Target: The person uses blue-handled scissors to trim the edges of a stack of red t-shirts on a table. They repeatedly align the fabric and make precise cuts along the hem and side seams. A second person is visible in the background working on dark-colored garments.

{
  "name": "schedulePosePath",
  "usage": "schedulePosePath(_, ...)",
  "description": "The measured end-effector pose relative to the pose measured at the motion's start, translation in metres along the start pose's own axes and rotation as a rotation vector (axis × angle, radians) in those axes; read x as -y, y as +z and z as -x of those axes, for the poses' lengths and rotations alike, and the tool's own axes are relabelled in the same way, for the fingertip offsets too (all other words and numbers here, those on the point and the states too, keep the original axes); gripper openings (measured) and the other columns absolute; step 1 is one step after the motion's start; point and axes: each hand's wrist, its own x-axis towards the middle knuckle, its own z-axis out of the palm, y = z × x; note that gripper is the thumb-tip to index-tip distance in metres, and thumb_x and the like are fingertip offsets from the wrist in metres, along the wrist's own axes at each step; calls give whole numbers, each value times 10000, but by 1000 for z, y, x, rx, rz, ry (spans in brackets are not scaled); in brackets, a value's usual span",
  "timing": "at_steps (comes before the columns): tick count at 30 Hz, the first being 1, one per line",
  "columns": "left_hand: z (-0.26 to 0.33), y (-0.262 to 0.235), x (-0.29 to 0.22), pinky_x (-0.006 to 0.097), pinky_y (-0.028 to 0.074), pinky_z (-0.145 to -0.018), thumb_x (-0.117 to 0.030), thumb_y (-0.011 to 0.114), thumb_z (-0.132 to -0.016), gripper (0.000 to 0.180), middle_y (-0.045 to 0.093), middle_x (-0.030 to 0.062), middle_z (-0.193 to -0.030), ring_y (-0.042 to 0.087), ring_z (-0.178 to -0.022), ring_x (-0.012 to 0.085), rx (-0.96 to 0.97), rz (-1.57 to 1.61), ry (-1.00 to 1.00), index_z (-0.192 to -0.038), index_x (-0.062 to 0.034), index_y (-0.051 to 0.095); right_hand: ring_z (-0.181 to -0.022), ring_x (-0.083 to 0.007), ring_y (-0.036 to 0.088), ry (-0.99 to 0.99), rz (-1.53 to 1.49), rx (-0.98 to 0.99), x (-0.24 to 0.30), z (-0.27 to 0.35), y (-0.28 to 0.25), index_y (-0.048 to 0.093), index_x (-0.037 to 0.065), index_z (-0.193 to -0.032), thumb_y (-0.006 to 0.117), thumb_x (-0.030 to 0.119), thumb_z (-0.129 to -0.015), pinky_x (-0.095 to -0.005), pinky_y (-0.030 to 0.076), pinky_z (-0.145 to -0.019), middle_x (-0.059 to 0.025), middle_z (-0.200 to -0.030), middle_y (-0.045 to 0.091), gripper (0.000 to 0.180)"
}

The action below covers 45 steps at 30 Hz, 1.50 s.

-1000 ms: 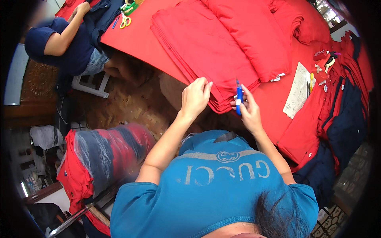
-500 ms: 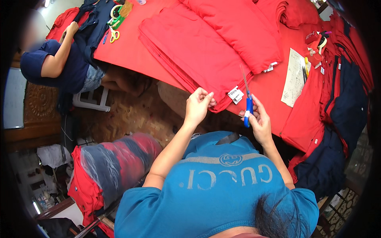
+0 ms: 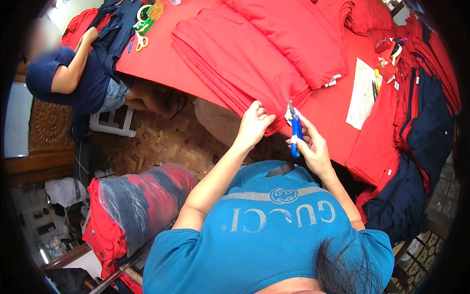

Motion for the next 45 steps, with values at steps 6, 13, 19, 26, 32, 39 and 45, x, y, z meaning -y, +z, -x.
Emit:
schedulePosePath(6, 1, -11, -47, 314, 545, -823, -20, 588, -916, 57, 655, 101, -1028, 650, -941, 177, -33, 548, -103, -970, -37, 578, -844, -112, 594, -264, 171, -84, -2, 0, -1, 440, 7, -1393, 627, 2, -856, -274, 503, -716, -99, -1143, 591, 569)
schedulePosePath(13, 0, -5, -62, 313, 528, -839, 62, 542, -891, 144, 647, 96, -1037, 636, -968, 188, 15, 482, -42, -964, -52, 591, -605, -223, 541, -377, 636, -85, -8, 1, -1, 476, 72, -1377, 695, 68, -812, -345, 479, -599, -134, -862, 546, 606)
schedulePosePath(19, -1, -2, -64, 308, 528, -833, 65, 575, -877, 138, 652, 92, -1037, 637, -970, 183, 5, 386, -100, -925, -64, 583, -784, -312, 601, -354, 584, -42, -8, -4, -1, 466, 37, -1375, 675, 66, -830, -375, 497, -732, -171, -939, 572, 585)
schedulePosePath(26, 1, 2, -65, 258, 542, -759, 25, 600, -885, 129, 647, 66, -988, 633, -861, 123, 0, 398, -60, -1007, -15, 603, -837, -276, 620, -253, 469, 7, -2, -7, -2, 458, 54, -1396, 625, 53, -854, -352, 494, -777, -168, -1007, 598, 566)
schedulePosePath(32, -1, 1, -63, 266, 550, -775, 18, 591, -895, 140, 648, 68, -999, 635, -864, 127, -5, 400, -52, -1034, 4, 607, -881, -249, 622, -40, 327, 36, 6, -2, -4, 461, 61, -1398, 592, 59, -869, -341, 488, -824, -188, -1107, 622, 545)
schedulePosePath(39, 1, 0, -65, 305, 543, -797, 22, 578, -899, 193, 650, 96, -1055, 635, -924, 152, -30, 263, -63, -1088, -6, 605, -951, -252, 636, -181, 343, 40, -5, -6, -6, 478, 53, -1384, 583, 62, -869, -327, 485, -853, -193, -1136, 632, 525)
schedulePosePath(45, 3, 8, -73, 183, 463, -620, 2, 595, -893, 74, 610, 13, -908, 564, -761, 37, -42, 262, -43, -917, -62, 567, -960, -222, 633, -168, 266, 60, -4, -24, -6, 478, 50, -1387, 586, 63, -868, -333, 485, -851, -174, -1086, 651, 530)
